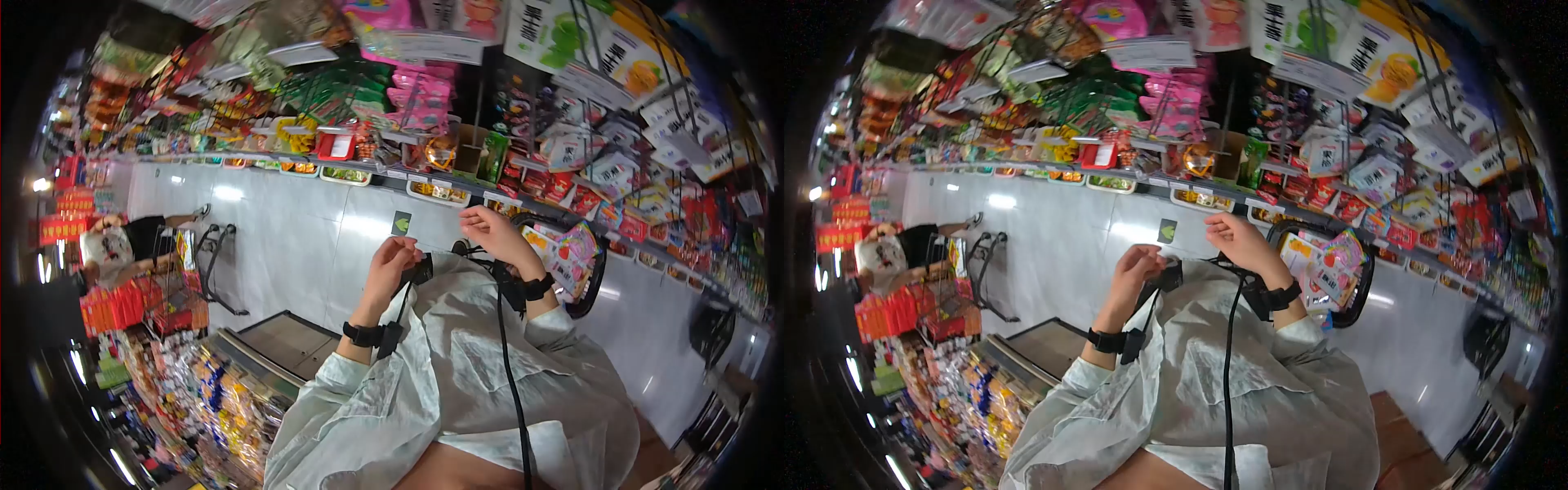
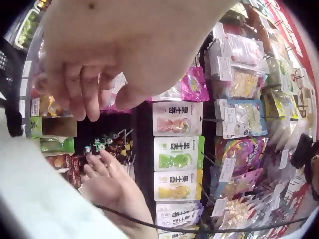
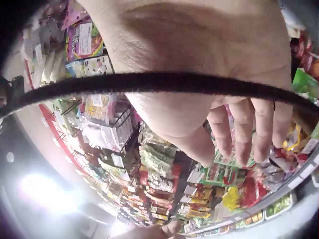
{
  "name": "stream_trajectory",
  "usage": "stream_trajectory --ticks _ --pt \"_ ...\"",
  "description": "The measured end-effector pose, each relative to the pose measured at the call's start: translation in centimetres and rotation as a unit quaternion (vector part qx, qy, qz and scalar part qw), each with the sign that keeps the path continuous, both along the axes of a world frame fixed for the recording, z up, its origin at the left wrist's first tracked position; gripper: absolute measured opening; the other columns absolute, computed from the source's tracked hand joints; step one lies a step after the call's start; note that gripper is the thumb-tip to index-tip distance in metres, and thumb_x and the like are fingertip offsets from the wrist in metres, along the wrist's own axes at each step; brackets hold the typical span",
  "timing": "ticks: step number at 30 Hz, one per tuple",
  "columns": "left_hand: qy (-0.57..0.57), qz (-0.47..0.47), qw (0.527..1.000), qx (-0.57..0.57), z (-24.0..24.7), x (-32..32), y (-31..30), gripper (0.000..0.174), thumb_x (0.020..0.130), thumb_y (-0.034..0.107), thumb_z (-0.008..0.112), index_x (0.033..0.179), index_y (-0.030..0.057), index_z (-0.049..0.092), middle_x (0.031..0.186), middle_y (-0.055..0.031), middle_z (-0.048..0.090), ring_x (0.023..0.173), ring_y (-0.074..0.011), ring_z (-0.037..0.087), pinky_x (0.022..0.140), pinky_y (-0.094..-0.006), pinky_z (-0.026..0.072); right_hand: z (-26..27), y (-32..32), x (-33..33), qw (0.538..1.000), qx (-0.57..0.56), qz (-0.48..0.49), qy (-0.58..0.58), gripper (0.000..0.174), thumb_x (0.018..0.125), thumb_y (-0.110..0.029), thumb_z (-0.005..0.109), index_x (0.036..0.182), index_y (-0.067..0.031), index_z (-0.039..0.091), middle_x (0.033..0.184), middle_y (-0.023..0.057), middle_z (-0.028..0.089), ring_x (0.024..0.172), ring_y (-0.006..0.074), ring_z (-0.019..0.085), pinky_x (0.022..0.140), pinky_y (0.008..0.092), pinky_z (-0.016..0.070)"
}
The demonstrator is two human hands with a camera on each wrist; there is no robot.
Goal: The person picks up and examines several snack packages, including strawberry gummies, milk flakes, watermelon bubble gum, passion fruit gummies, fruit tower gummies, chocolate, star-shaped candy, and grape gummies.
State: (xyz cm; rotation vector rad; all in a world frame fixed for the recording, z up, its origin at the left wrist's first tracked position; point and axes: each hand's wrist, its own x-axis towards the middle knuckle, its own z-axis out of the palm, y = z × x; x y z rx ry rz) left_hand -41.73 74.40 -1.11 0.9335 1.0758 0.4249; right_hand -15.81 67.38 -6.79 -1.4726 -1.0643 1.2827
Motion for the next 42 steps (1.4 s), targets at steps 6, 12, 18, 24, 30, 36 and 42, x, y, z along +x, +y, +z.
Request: stream_trajectory --ticks 6,12,18,24,30,36,42 --pt "0.018 -0.096 0.994 0.053 -0.6 2.6 4.5 0.021 0.102 0.018 0.056 0.118 0.0053 0.061 0.104 -0.0037 0.068 0.098 -0.0136 0.064 0.09 -0.0288 0.0479 -2.1 -5.5 1.3 0.991 -0.022 -0.135 0.013 0.024 0.099 -0.012 0.066 0.119 -0.0008 0.061 0.102 0.0051 0.067 0.095 0.011 0.064 0.084 0.0268 0.0519" --pt "0.058 -0.106 0.983 0.137 -2.6 2.8 11.8 0.033 0.1 0.018 0.057 0.131 0.0058 0.058 0.114 -0.0061 0.066 0.105 -0.0161 0.061 0.093 -0.0314 0.0468 -1.6 -7.4 -0.1 0.968 -0.005 -0.249 0.011 0.024 0.098 -0.014 0.067 0.117 0.0 0.062 0.099 0.0066 0.069 0.093 0.0135 0.067 0.083 0.0278 0.0534" --pt "0.053 -0.105 0.978 0.175 -3.0 4.6 19.8 0.055 0.1 0.027 0.056 0.15 0.008 0.043 0.138 -0.007 0.055 0.126 -0.0191 0.053 0.105 -0.0343 0.0391 0.3 -5.0 -3.7 0.939 0.024 -0.344 0.006 0.024 0.099 -0.013 0.066 0.119 -0.0006 0.062 0.099 0.0074 0.067 0.095 0.0127 0.066 0.085 0.0283 0.0534" --pt "0.021 -0.147 0.979 0.141 -6.5 5.3 25.6 0.063 0.102 0.035 0.054 0.156 0.0073 0.036 0.151 -0.0105 0.045 0.139 -0.025 0.042 0.114 -0.038 0.0308 0.4 -1.8 -7.9 0.923 -0.005 -0.385 -0.008 0.028 0.098 -0.012 0.066 0.123 -0.0013 0.062 0.107 0.0099 0.07 0.096 0.0154 0.068 0.086 0.028 0.0536" --pt "0.036 -0.156 0.982 0.104 -6.1 6.5 27.8 0.058 0.102 0.027 0.053 0.155 0.0076 0.039 0.12 -0.0051 0.06 0.103 -0.0126 0.053 0.086 -0.0262 0.0432 2.0 -0.7 -12.2 0.893 -0.082 -0.442 -0.023 0.028 0.098 -0.01 0.065 0.124 -0.0017 0.061 0.108 0.0067 0.07 0.103 0.014 0.066 0.089 0.0284 0.0528" --pt "-0.04 -0.176 0.982 0.044 -8.9 8.2 29.6 0.058 0.101 0.022 0.053 0.155 0.0088 0.036 0.117 -0.0055 0.065 0.103 -0.0146 0.059 0.087 -0.028 0.0444 5.4 -0.1 -16.7 0.852 -0.154 -0.499 -0.039 0.03 0.1 -0.016 0.062 0.126 -0.0014 0.06 0.114 0.0092 0.071 0.107 0.0168 0.067 0.092 0.031 0.0523" --pt "-0.068 -0.174 0.982 0.032 -10.6 8.9 30.4 0.052 0.1 0.019 0.053 0.149 0.0015 0.043 0.12 -0.0089 0.068 0.11 -0.0166 0.06 0.096 -0.0307 0.0435 4.8 -1.0 -19.2 0.83 -0.17 -0.531 -0.033 0.031 0.1 -0.016 0.062 0.127 -0.0009 0.06 0.113 0.0101 0.071 0.107 0.0172 0.067 0.092 0.0312 0.0522"
